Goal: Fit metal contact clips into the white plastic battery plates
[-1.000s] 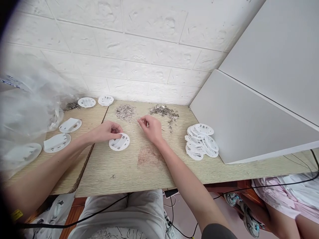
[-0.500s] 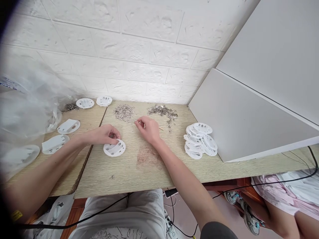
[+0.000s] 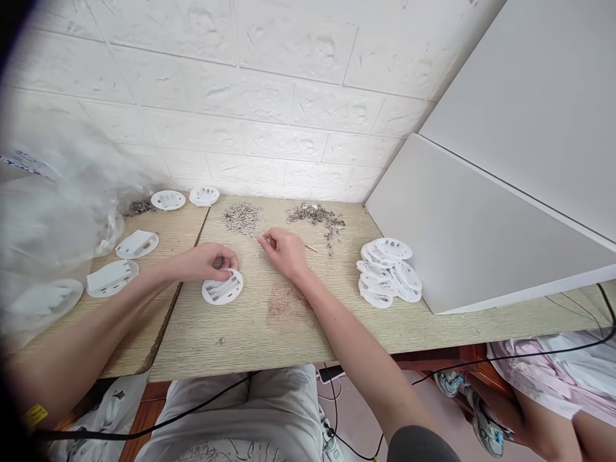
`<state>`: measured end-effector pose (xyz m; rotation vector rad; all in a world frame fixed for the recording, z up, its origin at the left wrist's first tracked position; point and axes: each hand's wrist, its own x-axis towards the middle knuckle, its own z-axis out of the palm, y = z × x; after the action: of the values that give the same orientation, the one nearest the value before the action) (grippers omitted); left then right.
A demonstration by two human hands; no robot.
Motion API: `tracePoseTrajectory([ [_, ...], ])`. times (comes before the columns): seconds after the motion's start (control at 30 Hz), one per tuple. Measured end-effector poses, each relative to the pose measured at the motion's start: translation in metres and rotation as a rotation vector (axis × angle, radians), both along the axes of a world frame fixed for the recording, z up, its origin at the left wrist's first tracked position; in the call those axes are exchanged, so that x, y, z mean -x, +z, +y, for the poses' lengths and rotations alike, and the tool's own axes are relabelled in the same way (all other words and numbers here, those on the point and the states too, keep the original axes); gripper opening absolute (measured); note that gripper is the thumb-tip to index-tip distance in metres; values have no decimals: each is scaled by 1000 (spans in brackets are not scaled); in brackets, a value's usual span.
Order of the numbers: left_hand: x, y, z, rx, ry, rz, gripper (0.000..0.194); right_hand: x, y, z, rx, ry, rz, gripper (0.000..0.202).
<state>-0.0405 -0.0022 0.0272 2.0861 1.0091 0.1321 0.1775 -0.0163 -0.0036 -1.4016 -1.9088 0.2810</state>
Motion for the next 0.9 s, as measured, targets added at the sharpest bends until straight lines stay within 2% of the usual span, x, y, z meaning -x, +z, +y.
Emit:
tracePoseTrajectory([
  [0.13, 4, 0, 5, 84, -11, -189, 12, -2, 0, 0, 0, 5, -3, 16],
  [0.3, 3, -5, 8, 424, 136, -664, 17, -7, 1, 2, 12, -13, 7, 17],
  [0.47, -3, -9, 5, 596, 231, -815, 21, -7, 3, 1, 34, -25, -14, 16],
  [0.73, -8, -6, 2, 581, 306, -839, 24, -6, 2, 1, 48, -2, -53, 16],
  [0.9, -13, -11, 5, 299, 455, -766, 22, -7, 3, 0, 59, 37, 4, 18],
])
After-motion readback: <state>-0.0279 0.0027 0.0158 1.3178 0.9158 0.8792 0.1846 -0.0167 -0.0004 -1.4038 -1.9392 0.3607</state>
